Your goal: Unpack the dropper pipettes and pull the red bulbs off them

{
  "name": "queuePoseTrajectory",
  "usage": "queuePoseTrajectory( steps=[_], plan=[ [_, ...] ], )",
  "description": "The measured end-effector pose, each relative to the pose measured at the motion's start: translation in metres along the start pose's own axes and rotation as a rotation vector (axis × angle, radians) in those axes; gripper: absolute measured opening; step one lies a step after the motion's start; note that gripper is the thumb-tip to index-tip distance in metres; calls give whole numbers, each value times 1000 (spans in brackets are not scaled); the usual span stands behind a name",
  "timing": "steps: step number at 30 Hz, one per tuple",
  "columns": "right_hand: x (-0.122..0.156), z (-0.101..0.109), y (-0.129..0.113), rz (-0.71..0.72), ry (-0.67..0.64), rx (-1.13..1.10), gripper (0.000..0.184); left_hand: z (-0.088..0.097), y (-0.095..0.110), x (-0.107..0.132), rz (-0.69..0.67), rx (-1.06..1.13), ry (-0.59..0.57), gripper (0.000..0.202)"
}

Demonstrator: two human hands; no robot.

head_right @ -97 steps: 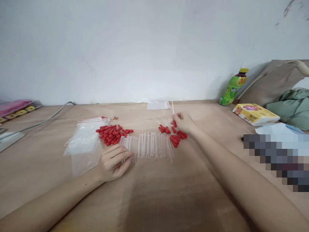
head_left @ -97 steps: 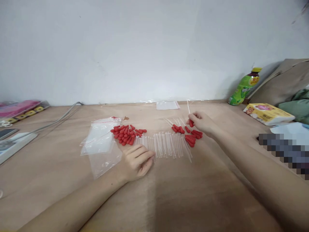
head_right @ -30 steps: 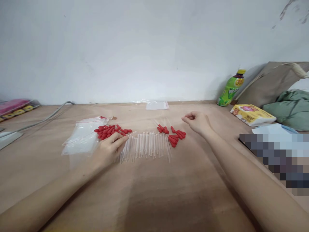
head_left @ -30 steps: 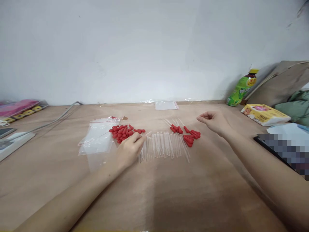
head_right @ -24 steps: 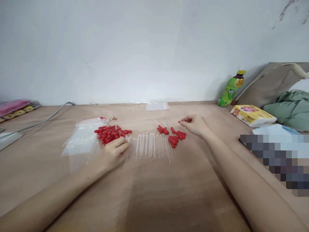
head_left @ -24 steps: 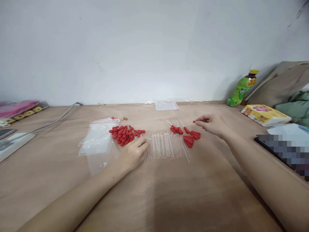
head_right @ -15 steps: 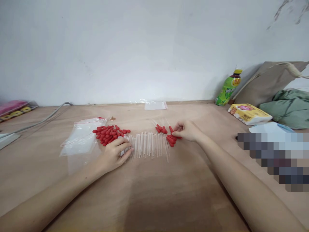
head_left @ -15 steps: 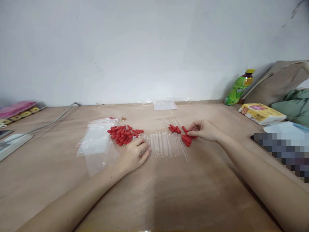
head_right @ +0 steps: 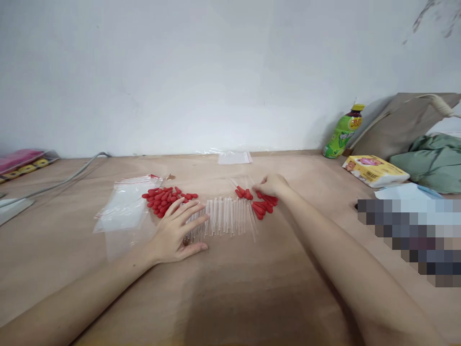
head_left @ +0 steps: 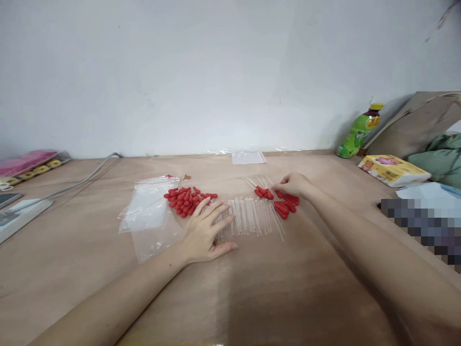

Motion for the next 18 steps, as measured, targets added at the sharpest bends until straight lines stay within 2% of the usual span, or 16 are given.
queuePoseTrajectory(
  steps=[3, 5, 8, 12, 15, 18],
  plan=[
    [-2, -10, -2, -57, -94, -77, 28, -7, -9, 0, 18, 9, -72, 54],
    [-4, -13, -4, -77, -102, -103, 26, -10, -15, 1, 31, 13, -93, 56],
    [-5, -10, -3, -66, -50, -124, 23, -9, -17, 3, 24, 5, -78, 59],
    [2, 7, -1, 23, 111, -160, 27, -3, -12, 3, -5, -8, -5, 51],
    [18, 15, -6, 189, 233, -217, 28, 2, -11, 3, 33, -11, 73, 42],
    [48, 14, -22, 482, 378, -172, 33, 9, -14, 3, 86, -20, 159, 42]
  ],
)
Point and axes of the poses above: each hand's wrist, its own x-axis away from the middle knuckle, its own z-axis out of the back of the hand, y = z × x, the point moved 6 cm from there along -x, towards the middle knuckle, and after that the axes turned 13 degrees about -y, right-handed, at the moved point
